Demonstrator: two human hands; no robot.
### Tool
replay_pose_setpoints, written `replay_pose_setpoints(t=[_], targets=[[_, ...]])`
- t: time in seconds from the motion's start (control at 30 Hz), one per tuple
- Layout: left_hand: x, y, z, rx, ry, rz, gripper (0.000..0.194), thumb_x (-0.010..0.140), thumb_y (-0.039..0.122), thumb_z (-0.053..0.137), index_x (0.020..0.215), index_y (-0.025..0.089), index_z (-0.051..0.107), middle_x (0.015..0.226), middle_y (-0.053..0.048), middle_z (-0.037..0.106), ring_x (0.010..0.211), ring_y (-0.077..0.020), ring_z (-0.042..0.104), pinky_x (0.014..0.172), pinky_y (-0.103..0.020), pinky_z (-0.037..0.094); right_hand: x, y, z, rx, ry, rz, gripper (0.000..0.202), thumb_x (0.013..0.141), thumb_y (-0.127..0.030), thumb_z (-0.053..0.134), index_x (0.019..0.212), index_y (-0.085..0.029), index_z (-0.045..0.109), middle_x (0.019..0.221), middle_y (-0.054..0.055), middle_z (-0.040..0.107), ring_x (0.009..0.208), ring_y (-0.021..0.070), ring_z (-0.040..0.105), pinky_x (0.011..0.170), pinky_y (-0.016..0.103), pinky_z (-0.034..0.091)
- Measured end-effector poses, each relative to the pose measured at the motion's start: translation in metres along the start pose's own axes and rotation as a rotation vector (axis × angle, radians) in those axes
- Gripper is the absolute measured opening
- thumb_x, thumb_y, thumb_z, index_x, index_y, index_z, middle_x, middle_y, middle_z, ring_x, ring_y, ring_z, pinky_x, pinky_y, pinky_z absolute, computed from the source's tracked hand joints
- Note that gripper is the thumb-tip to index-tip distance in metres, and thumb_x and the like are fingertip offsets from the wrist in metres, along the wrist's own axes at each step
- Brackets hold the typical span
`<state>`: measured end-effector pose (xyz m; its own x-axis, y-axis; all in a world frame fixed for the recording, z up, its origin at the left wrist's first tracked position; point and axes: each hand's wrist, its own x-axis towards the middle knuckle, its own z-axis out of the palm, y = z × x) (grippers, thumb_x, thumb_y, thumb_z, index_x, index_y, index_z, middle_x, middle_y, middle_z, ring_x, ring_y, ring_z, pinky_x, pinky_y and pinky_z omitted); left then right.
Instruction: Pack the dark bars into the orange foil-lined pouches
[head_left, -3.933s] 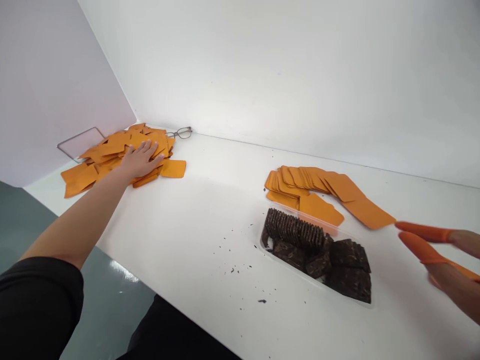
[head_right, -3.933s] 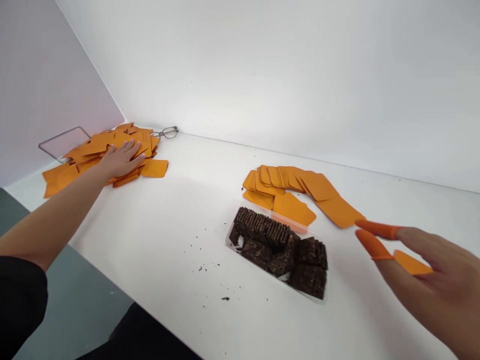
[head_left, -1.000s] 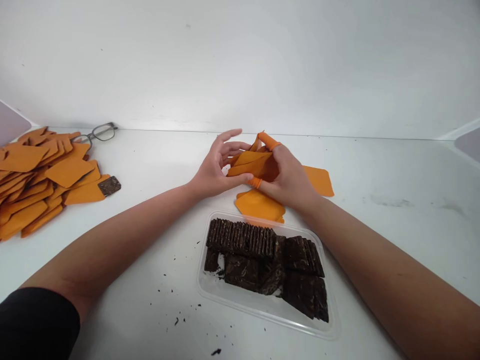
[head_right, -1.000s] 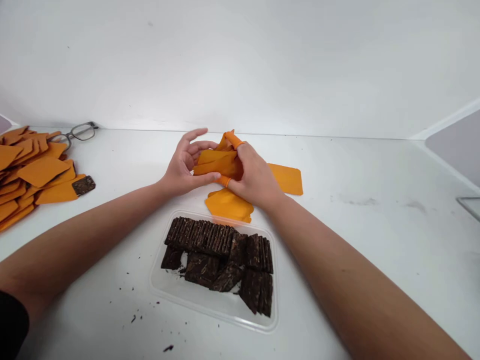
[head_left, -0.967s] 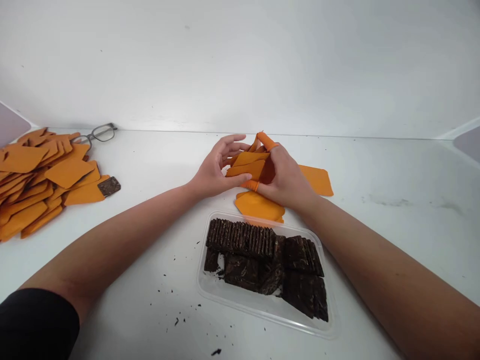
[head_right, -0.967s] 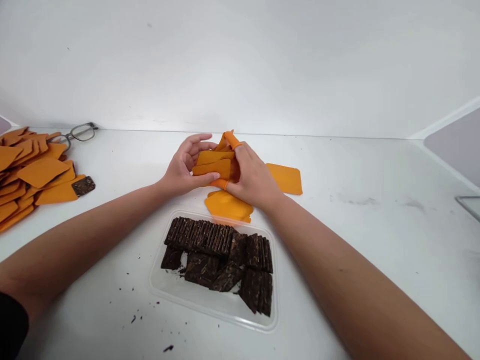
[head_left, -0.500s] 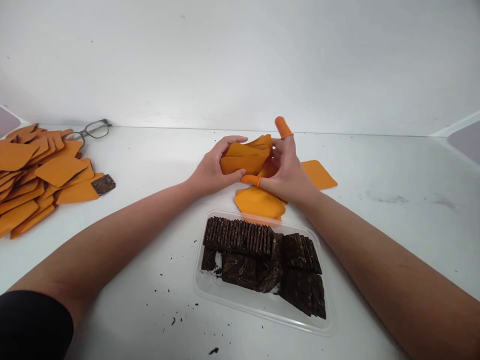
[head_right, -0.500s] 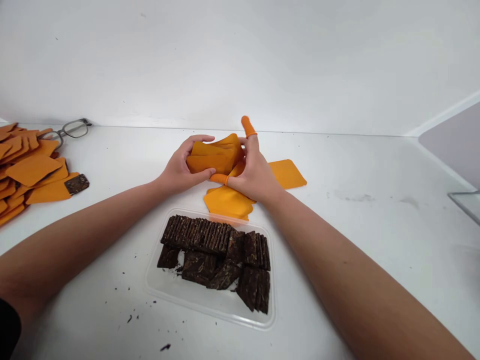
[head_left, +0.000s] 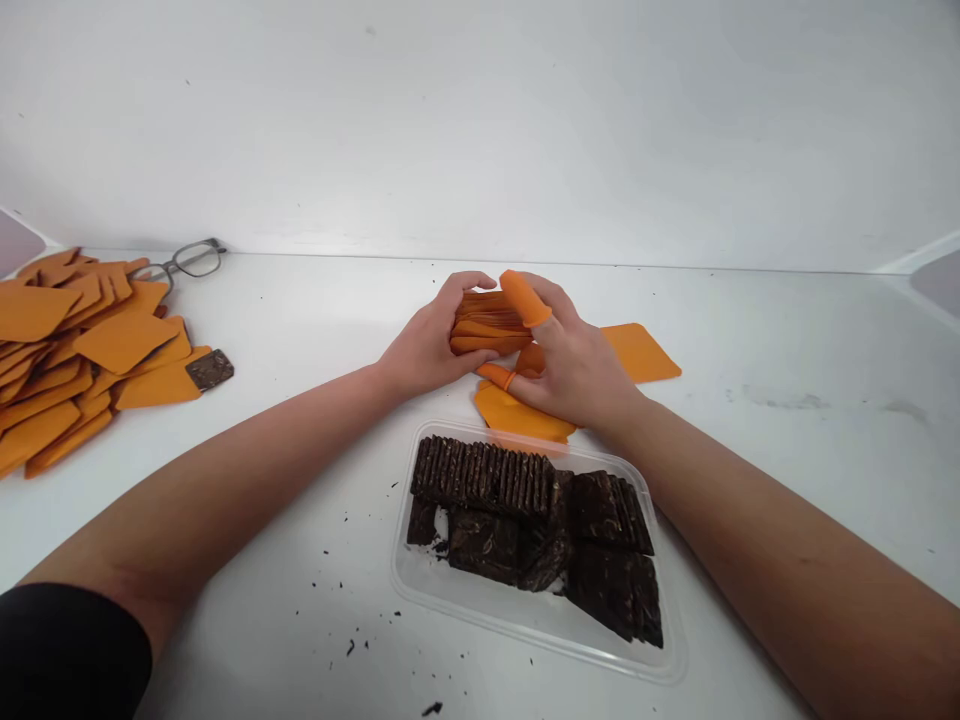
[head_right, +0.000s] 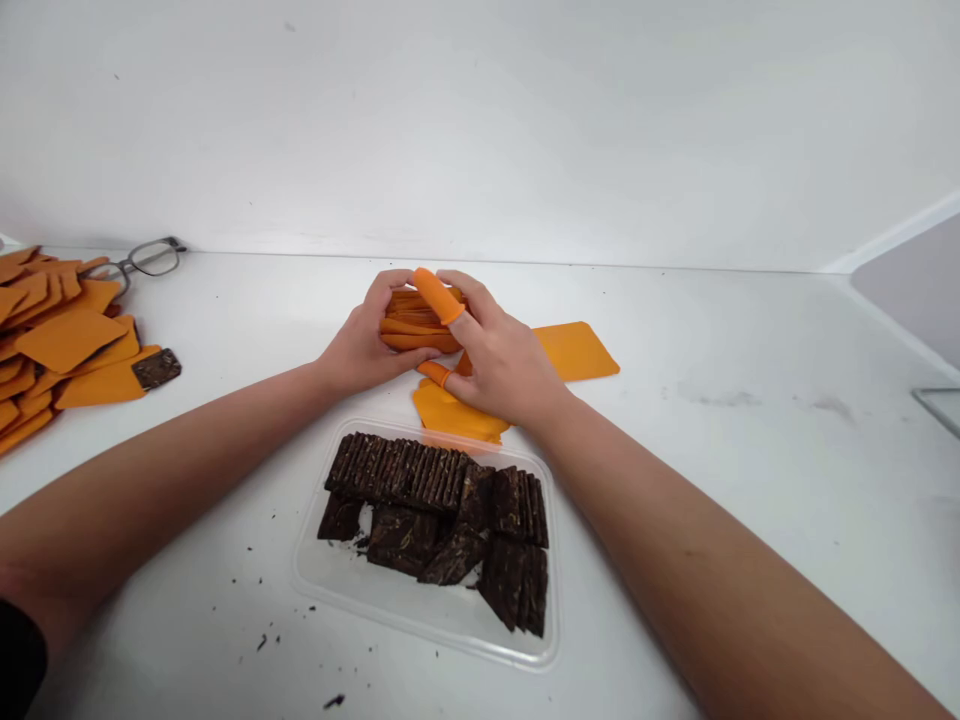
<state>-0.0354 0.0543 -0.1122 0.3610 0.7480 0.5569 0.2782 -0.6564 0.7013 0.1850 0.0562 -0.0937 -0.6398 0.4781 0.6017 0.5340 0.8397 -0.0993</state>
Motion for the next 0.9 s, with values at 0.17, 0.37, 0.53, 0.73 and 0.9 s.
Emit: replay_pose_setpoints(t=[0.17, 0.37, 0.53, 0.73, 0.9], targets=[[0.0003, 0.0000, 0.0003, 0.007, 0.026, -0.054, 0.059, 0.082, 0.032, 0.082, 0.126, 0.030, 0.043, 0.120, -0.005, 0.070, 0.098, -0.0209, 0.074, 0.083, -0.039, 0.060, 0.0028, 0.0019, -0.0023, -0.112, 0.075, -0.154, 0.071, 0.094, -0.040, 0.069, 0.156, -0.037, 0.036, 0.172, 0.011, 0.018, 0.139, 0.0350, 0.051, 0.098, 0.054, 0.060], [0.0017, -0.0012, 0.0019, 0.015, 0.079, -0.070, 0.068, 0.075, 0.039, 0.088, 0.125, 0.028, 0.043, 0.110, -0.002, 0.070, 0.090, -0.0176, 0.070, 0.078, -0.033, 0.056, 0.0045, 0.0038, -0.0037, -0.140, 0.077, -0.209, 0.049, 0.094, -0.040, 0.071, 0.138, -0.021, 0.058, 0.158, 0.015, 0.046, 0.146, 0.0337, 0.045, 0.114, 0.054, 0.053], [0.0016, -0.0007, 0.0007, 0.015, 0.076, -0.025, 0.057, 0.080, 0.039, 0.083, 0.123, 0.027, 0.047, 0.116, -0.003, 0.069, 0.096, -0.0177, 0.070, 0.082, -0.032, 0.057, 0.0044, -0.0002, -0.0041, -0.109, 0.079, -0.181, 0.058, 0.097, -0.040, 0.067, 0.151, -0.033, 0.047, 0.164, 0.009, 0.040, 0.146, 0.0305, 0.047, 0.112, 0.054, 0.053], [0.0017, 0.0004, -0.0009, 0.073, 0.068, 0.006, 0.047, 0.084, 0.044, 0.079, 0.119, 0.025, 0.054, 0.117, -0.005, 0.070, 0.100, -0.0189, 0.069, 0.082, -0.031, 0.058, 0.0012, 0.0016, -0.0022, 0.129, -0.004, 0.185, 0.093, 0.089, -0.064, 0.068, 0.163, -0.025, 0.027, 0.148, 0.014, 0.056, 0.125, 0.0350, 0.061, 0.104, 0.056, 0.055], [0.0019, 0.0033, -0.0017, 0.090, 0.033, -0.050, 0.040, 0.082, 0.036, 0.077, 0.111, 0.026, 0.052, 0.104, -0.001, 0.071, 0.085, -0.0155, 0.068, 0.073, -0.029, 0.055, -0.0005, 0.0049, -0.0021, 0.162, -0.074, 0.254, 0.084, 0.092, -0.069, 0.061, 0.159, -0.027, 0.033, 0.101, 0.010, 0.071, 0.083, 0.0277, 0.067, 0.071, 0.044, 0.059]])
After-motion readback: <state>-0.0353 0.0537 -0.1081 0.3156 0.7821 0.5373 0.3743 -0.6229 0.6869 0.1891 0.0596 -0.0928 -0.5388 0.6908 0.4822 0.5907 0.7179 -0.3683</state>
